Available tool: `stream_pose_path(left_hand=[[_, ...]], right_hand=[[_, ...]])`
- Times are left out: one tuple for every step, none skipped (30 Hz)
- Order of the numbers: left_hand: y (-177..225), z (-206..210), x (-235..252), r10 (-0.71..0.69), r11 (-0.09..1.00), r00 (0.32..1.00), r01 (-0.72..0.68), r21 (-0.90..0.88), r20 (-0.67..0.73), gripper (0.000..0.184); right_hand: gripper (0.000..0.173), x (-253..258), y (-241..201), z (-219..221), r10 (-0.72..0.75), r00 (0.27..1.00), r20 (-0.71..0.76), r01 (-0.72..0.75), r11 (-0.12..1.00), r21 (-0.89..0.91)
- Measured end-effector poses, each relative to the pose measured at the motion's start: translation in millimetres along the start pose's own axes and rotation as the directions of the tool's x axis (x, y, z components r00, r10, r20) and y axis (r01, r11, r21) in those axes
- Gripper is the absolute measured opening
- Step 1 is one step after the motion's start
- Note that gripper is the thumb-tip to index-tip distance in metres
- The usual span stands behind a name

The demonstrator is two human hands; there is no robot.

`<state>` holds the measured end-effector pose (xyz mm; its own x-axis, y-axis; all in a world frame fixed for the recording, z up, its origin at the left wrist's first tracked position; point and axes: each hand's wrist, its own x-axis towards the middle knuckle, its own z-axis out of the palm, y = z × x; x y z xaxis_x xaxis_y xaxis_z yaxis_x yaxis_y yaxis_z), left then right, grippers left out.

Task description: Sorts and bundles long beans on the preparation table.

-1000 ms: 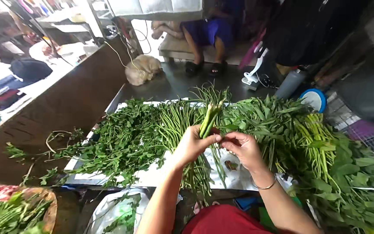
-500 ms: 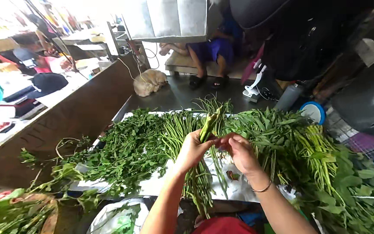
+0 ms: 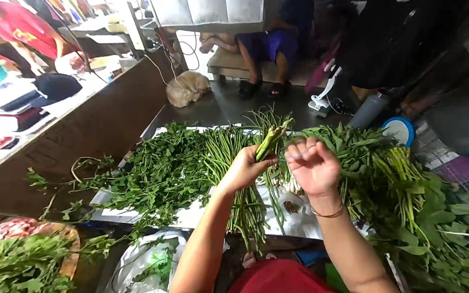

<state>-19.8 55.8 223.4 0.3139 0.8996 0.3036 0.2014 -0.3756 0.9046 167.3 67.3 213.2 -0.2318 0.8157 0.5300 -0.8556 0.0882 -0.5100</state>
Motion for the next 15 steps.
stream_pose_path(left_hand=[[-0.5, 0.3, 1.1, 0.008, 0.998, 1.000, -0.007, -0.064, 0.016, 0.002], [0.2, -0.7, 1.9, 0.029, 0.992, 0.999, -0.025, -0.124, 0.026, 0.002], [2.0, -2.8, 2.6, 0.056, 0.982, 0.998, -0.050, -0.181, 0.027, 0.003], [4.7, -6.6, 3.3, 0.087, 0.967, 0.996, -0.080, -0.241, 0.018, 0.006], [7.9, -11.9, 4.2, 0.116, 0.942, 0.993, -0.110, -0.317, 0.001, 0.009], [11.6, -19.5, 5.5, 0.152, 0.901, 0.988, -0.142, -0.409, -0.008, 0.010], [16.6, -27.8, 6.9, 0.197, 0.847, 0.980, -0.177, -0.501, -0.013, 0.009], [23.4, -36.5, 7.9, 0.250, 0.790, 0.968, -0.211, -0.575, -0.013, 0.009], [31.8, -44.7, 8.6, 0.305, 0.739, 0.952, -0.243, -0.629, -0.011, 0.012], [39.8, -52.2, 9.4, 0.360, 0.683, 0.933, -0.270, -0.678, -0.009, 0.015], [46.9, -59.4, 10.3, 0.415, 0.635, 0.910, -0.292, -0.715, -0.004, 0.018], [54.2, -65.9, 11.5, 0.465, 0.599, 0.885, -0.314, -0.737, 0.000, 0.022], [61.0, -72.7, 13.0, 0.513, 0.567, 0.859, -0.341, -0.750, -0.002, 0.025], [66.9, -79.9, 14.6, 0.551, 0.538, 0.835, -0.368, -0.758, -0.014, 0.026], [70.9, -87.5, 15.4, 0.574, 0.517, 0.818, -0.399, -0.757, -0.040, 0.028]], right_hand=[[0.022, 1.3, -0.9, 3.5, 0.016, 0.999, 0.037, -0.020, 0.992, 0.122], [0.021, 1.8, -1.6, 5.0, 0.035, 0.995, 0.095, -0.053, 0.979, 0.196], [0.026, 1.7, -2.2, 4.7, 0.049, 0.985, 0.167, -0.084, 0.975, 0.206], [0.035, 1.6, -3.3, 4.2, 0.060, 0.973, 0.222, -0.095, 0.984, 0.152], [0.040, 2.1, -5.0, 4.3, 0.071, 0.970, 0.233, -0.085, 0.995, 0.048], [0.042, 2.9, -5.8, 3.7, 0.079, 0.975, 0.209, -0.057, 0.992, -0.110], [0.042, 4.2, -3.2, 0.9, 0.078, 0.982, 0.172, -0.024, 0.954, -0.299], [0.043, 6.5, 4.5, -6.0, 0.079, 0.985, 0.154, 0.001, 0.887, -0.462], [0.045, 9.8, 15.9, -14.6, 0.102, 0.982, 0.161, 0.012, 0.810, -0.586], [0.045, 12.5, 27.9, -23.0, 0.171, 0.967, 0.188, 0.000, 0.740, -0.672], [0.044, 12.9, 39.9, -28.8, 0.253, 0.948, 0.195, -0.040, 0.702, -0.711], [0.040, 10.9, 50.0, -30.6, 0.328, 0.927, 0.182, -0.101, 0.686, -0.721], [0.036, 7.2, 56.5, -28.1, 0.381, 0.910, 0.163, -0.166, 0.696, -0.699], [0.031, 2.5, 59.3, -21.6, 0.416, 0.899, 0.141, -0.227, 0.715, -0.661], [0.029, -2.4, 60.9, -15.5, 0.424, 0.894, 0.147, -0.258, 0.754, -0.604]])
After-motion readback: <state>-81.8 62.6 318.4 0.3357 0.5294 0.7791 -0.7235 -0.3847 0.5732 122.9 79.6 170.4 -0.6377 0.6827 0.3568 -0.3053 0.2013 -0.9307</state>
